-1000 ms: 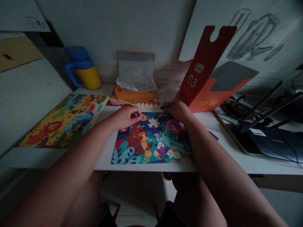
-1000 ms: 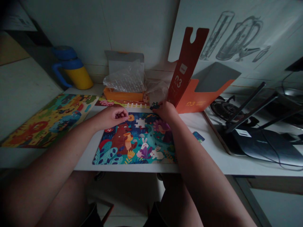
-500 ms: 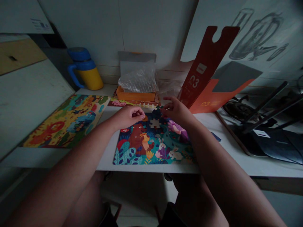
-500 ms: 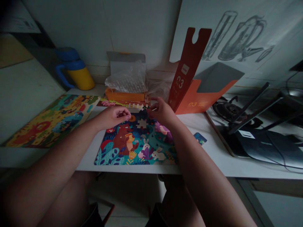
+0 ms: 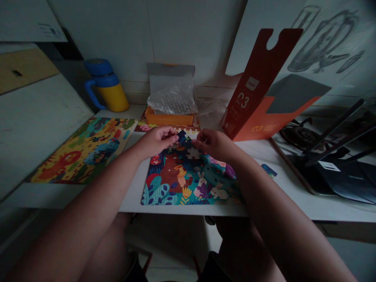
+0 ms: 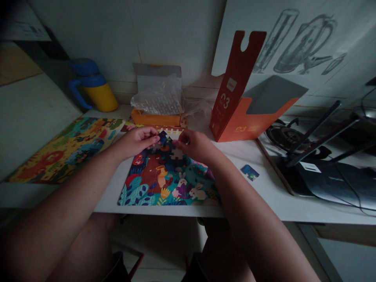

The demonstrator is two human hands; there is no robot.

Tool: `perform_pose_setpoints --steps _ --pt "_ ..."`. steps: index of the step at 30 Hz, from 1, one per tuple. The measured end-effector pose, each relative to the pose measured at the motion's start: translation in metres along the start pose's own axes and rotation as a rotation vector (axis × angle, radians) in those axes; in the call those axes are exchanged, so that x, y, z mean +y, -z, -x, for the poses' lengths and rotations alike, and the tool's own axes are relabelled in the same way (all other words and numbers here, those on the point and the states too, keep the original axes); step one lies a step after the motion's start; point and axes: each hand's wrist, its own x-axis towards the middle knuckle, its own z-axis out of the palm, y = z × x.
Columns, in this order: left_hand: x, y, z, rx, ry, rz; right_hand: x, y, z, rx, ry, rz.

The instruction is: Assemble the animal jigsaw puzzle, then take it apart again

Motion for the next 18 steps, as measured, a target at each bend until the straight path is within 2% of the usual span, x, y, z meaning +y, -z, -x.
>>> perform_pose_setpoints --steps 3,7,9,13,16,18 --pt "-0.004 0.018 0.000 0.124 -0.013 -0.126 0.012 0.020 0.001 0.216 -0.042 0.288" --pt "-0.015 0.037 -0.002 0.215 -0.018 -0.289 0.025 0.033 0.002 0.303 -0.132 0.368" --pt "-0.018 0.039 -0.002 0.199 -0.012 -0.309 0.027 0.033 0.002 0.284 -0.136 0.386" --pt "-0.016 0.028 -0.001 0.104 -0.002 -0.340 0.025 0.034 0.003 0.236 -0.152 0.409" --pt "-0.013 0.022 -0.001 0.049 -0.013 -0.388 0.031 0.044 0.009 0.283 -0.222 0.474" --pt "-0.014 0.021 -0.001 0.042 -0.026 -0.415 0.043 0.056 0.020 0.325 -0.272 0.533"
